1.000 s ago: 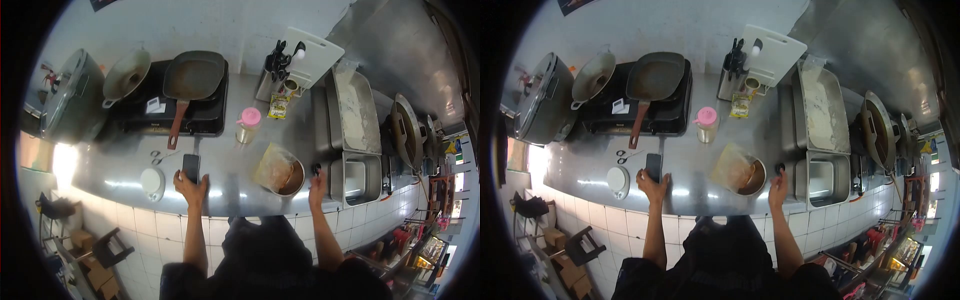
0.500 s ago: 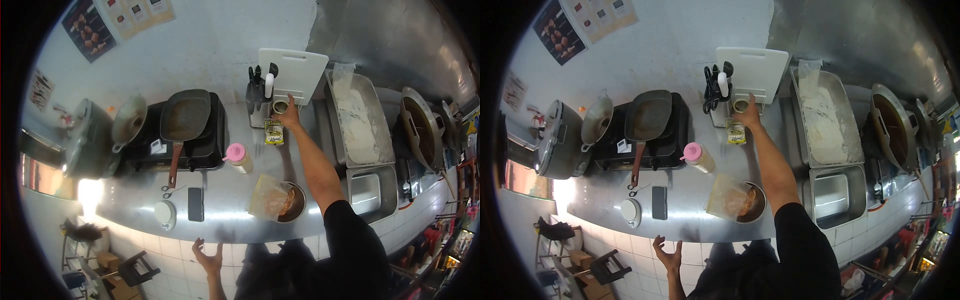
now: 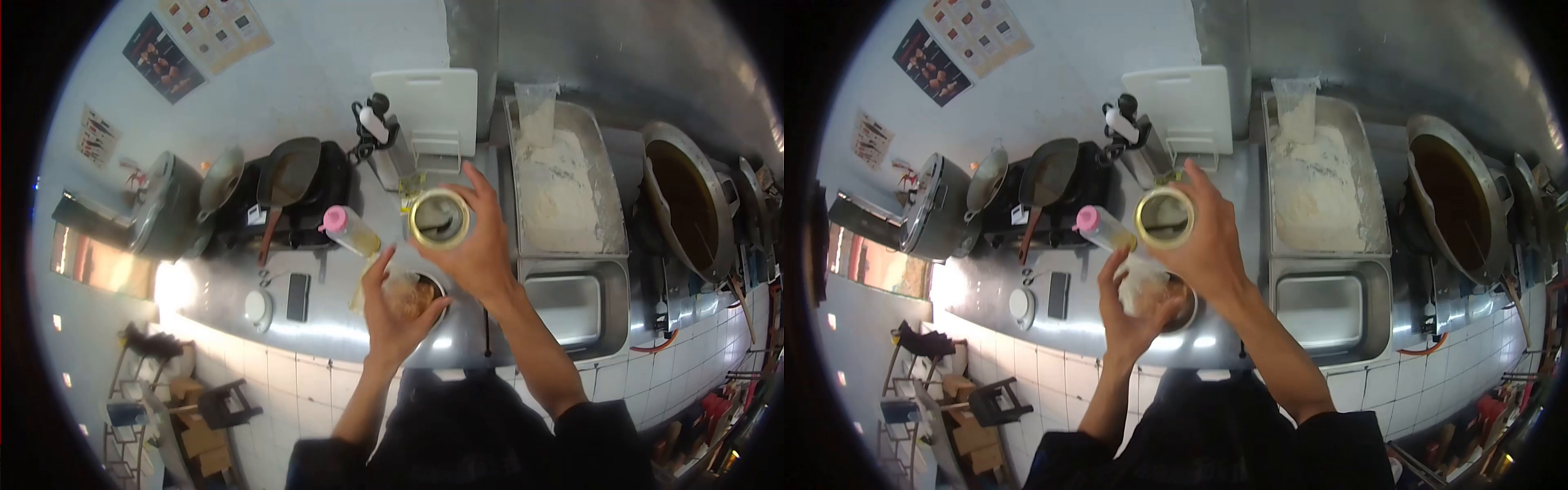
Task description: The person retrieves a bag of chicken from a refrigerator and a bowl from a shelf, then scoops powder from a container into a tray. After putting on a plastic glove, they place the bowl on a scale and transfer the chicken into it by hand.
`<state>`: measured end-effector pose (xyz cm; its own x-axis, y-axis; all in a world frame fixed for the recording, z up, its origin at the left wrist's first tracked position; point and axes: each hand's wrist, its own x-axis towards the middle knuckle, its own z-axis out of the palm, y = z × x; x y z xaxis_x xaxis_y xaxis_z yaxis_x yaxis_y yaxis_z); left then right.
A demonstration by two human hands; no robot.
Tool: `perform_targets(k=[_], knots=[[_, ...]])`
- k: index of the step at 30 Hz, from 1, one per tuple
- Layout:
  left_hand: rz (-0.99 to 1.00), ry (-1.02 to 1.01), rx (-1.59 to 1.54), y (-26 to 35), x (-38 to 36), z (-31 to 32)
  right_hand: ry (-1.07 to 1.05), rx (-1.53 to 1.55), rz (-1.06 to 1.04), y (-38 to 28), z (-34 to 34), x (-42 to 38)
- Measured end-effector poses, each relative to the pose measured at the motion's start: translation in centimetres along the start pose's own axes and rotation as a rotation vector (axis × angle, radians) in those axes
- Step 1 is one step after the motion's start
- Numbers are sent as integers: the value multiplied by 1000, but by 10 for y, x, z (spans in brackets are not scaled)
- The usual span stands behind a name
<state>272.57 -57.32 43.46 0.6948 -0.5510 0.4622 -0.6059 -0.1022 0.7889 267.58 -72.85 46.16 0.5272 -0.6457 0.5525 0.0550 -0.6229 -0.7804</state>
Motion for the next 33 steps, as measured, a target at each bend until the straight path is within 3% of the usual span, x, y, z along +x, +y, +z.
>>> perform_targets(k=[2, 4, 5, 9, 12, 19, 21, 23, 25, 29, 33], knots=[[4, -10, -2, 20, 7, 7, -105, -17, -54, -32, -31, -35], [244, -81, -169, 26, 0, 8, -159, 0, -116, -43, -54, -64], [219, -90, -164, 28, -8, 8, -194, 1, -199, -48, -65, -75], [302, -159, -201, 39, -19, -4, -135, 282, -93, -79, -111, -87], [391, -219, -173, 39, -18, -8, -350, -151, -90, -102, -146, -75], [506, -379, -133, 38, -10, -7, -653, -340, 13, -118, -129, -60], [532, -431, -131, 33, -10, -8, -795, -297, -47, -107, -121, -63], [505, -447, -187, 32, -8, -12, -782, -342, -78, -109, -121, -64], [473, -458, -232, 30, 1, -18, -611, -325, -89, -122, -125, -62], [479, -355, -274, 29, 19, -29, -484, -255, -110, -145, -149, -61], [615, -290, -266, 38, 35, -31, -296, -3, -241, -141, -149, -63]])
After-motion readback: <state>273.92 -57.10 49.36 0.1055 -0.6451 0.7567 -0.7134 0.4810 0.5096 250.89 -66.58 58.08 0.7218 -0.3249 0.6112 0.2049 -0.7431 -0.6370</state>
